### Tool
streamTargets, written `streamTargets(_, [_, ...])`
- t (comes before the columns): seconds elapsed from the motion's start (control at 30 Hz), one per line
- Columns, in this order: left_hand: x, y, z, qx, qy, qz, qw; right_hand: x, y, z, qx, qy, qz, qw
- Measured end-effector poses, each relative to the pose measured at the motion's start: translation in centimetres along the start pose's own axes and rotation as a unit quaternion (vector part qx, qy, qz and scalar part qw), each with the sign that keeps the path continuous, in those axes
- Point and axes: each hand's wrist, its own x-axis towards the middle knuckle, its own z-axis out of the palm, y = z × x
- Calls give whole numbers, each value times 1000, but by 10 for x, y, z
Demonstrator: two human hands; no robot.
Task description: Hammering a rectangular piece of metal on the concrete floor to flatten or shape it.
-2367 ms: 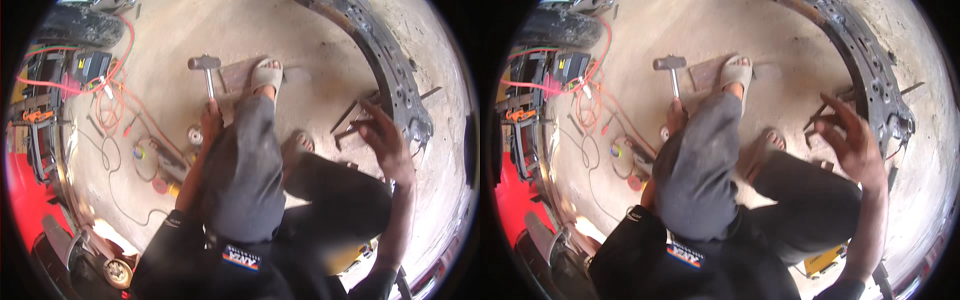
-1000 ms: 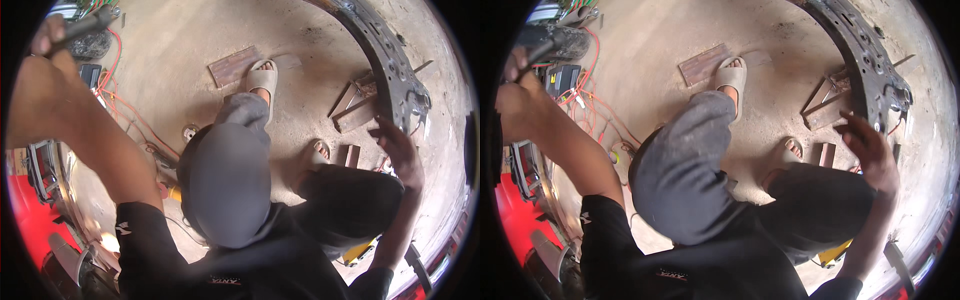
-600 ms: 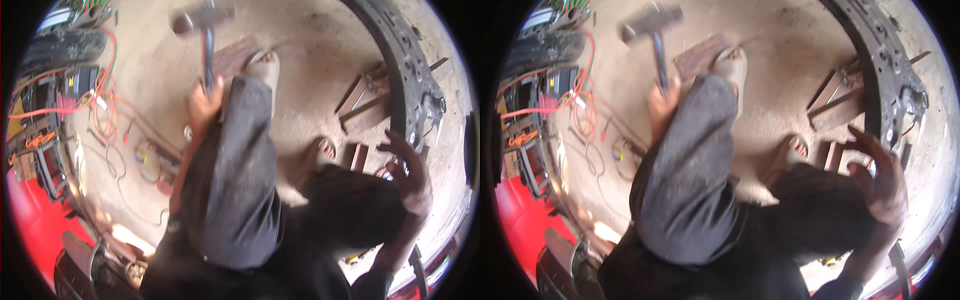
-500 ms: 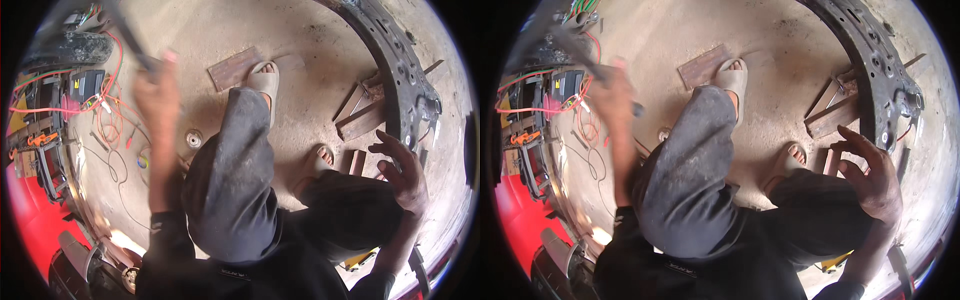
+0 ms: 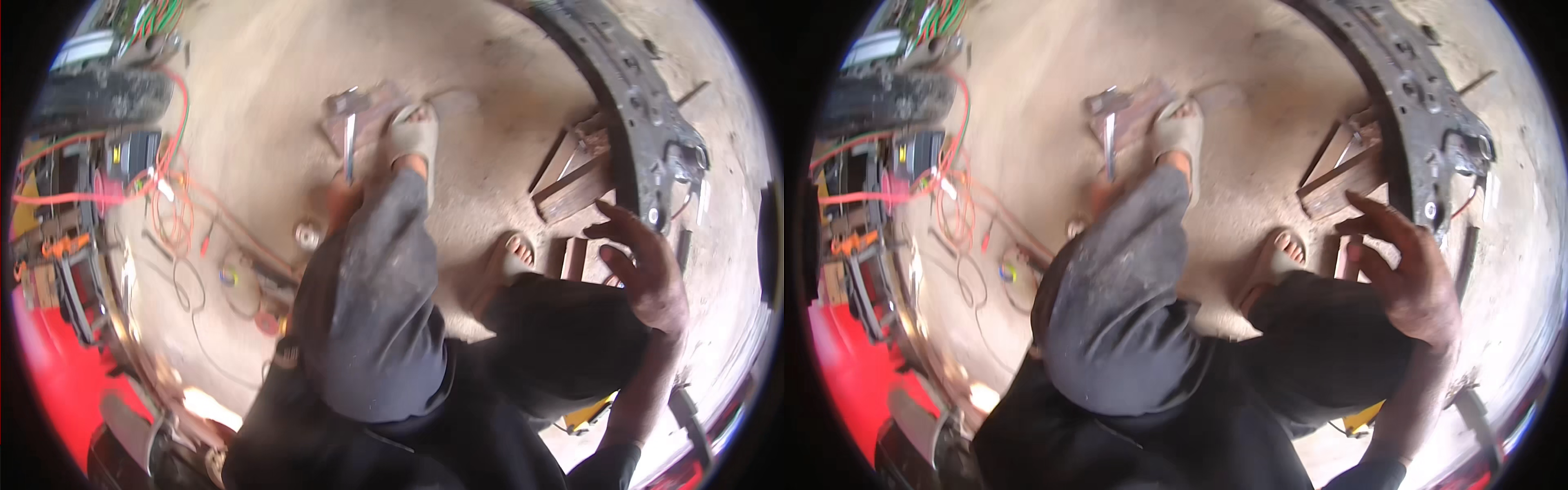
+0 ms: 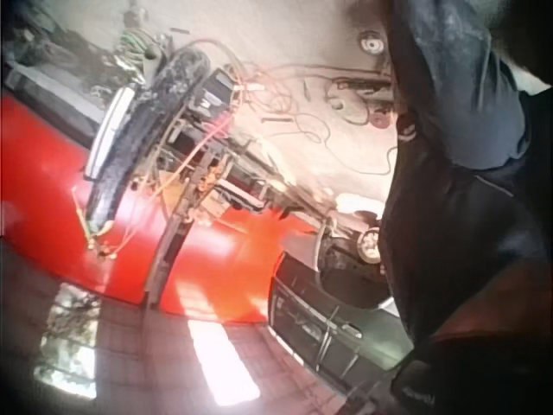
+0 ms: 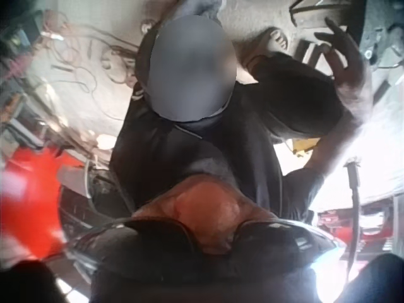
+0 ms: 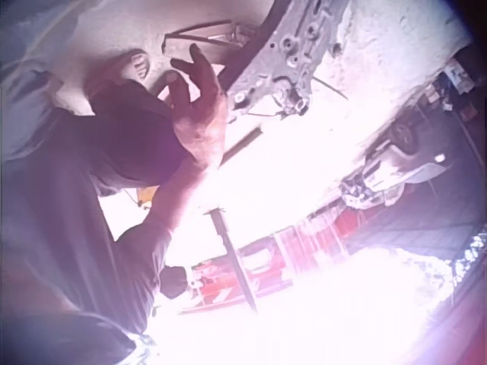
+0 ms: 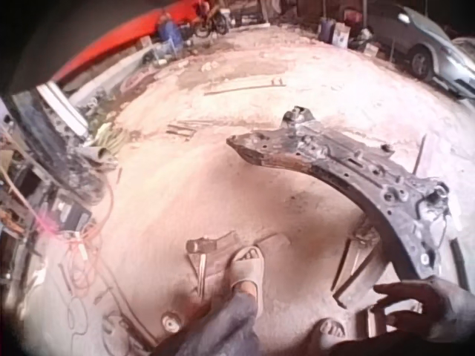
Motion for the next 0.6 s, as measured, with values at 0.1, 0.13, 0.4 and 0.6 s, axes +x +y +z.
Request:
streamTargets(0.1, [-62,191,34,56,110,25,992,-43,-1,-15,-68,30,-43,996])
streamTargets(0.13, [-78,209,16,57,127,33,990,-41,-6,-18,9,28,-21,999])
streamTargets(0.4, [-184,218,-66,-94,126,42,987,-27,0,-11,-91,36,-163,982])
streamTargets(0.6, [-191,166,-65,-167,112,-35,979,40,-56,37,-194,-26,-154,969])
